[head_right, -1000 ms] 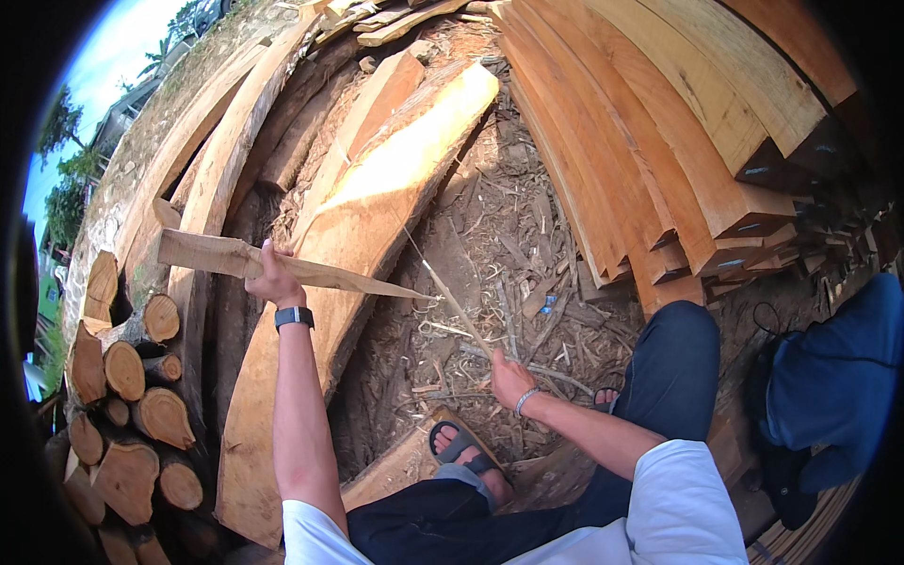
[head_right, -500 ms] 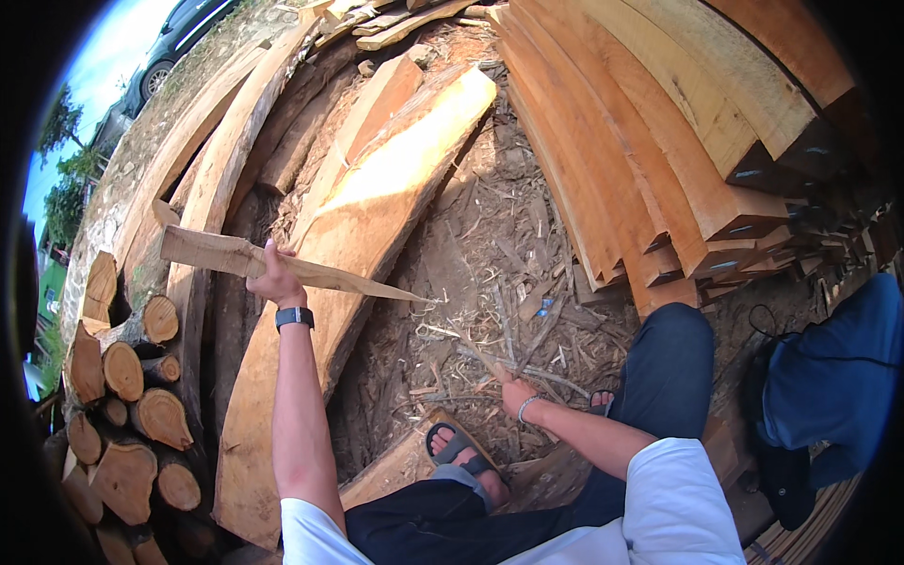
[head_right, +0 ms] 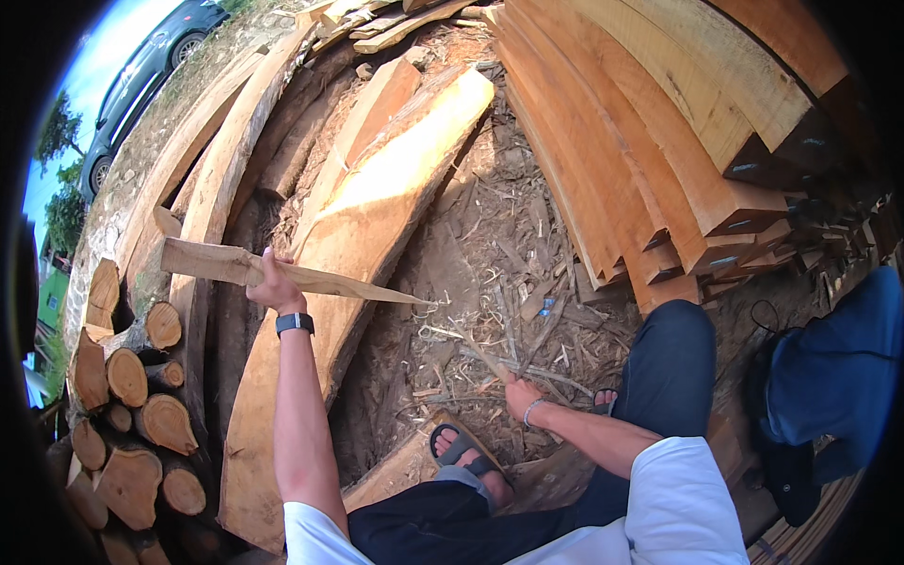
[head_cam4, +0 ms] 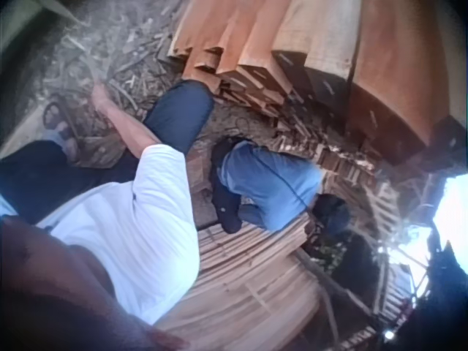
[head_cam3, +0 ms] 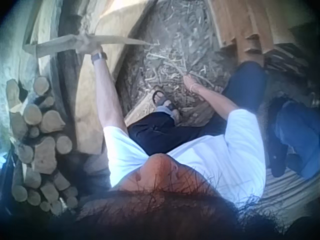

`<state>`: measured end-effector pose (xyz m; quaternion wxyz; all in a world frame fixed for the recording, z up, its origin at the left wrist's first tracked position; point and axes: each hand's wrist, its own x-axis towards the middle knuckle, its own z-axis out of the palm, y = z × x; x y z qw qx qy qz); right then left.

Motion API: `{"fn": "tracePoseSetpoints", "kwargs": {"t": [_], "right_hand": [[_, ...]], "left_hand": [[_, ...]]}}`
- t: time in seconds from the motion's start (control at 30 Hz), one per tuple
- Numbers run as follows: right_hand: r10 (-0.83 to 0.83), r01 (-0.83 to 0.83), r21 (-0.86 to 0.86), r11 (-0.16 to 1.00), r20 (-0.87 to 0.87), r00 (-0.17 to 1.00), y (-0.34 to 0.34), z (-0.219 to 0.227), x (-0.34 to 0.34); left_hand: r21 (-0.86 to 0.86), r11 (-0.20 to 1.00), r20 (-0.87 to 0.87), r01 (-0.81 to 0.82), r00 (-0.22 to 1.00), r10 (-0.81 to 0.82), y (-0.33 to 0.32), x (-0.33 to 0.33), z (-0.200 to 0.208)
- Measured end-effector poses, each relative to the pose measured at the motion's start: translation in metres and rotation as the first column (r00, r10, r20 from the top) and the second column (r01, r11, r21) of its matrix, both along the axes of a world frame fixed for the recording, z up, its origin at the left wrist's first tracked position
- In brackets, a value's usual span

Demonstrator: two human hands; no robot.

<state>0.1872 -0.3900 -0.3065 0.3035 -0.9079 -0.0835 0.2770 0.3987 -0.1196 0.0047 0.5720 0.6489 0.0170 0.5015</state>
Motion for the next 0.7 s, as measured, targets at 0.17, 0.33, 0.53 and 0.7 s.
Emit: {"fn": "tracePoseSetpoints", "kwargs": {"t": [0.17,0.33,0.53,0.7], "right_hand": [[-0.011,0.007,0.066,0.998,0.052,0.999,-0.002,0.020,0.005],[0.004,-0.004,0.009,1.000,0.026,1.000,-0.007,-0.003,-0.004],[-0.004,0.002,0.029,1.000,0.069,0.998,-0.003,0.022,0.001],[-0.011,0.010,0.020,1.000,0.043,0.999,-0.007,-0.018,-0.006]], "left_hand": [[0.029,1.000,-0.027,-0.012,1.000,0.012,0.000,-0.002,-0.003],[-0.015,0.999,0.026,0.030,0.999,-0.030,0.003,0.000,-0.001],[0.025,0.999,0.000,0.038,0.999,-0.038,-0.002,0.001,-0.003],[0.000,0.999,0.018,0.051,0.999,-0.051,-0.003,0.003,-0.002]]}}
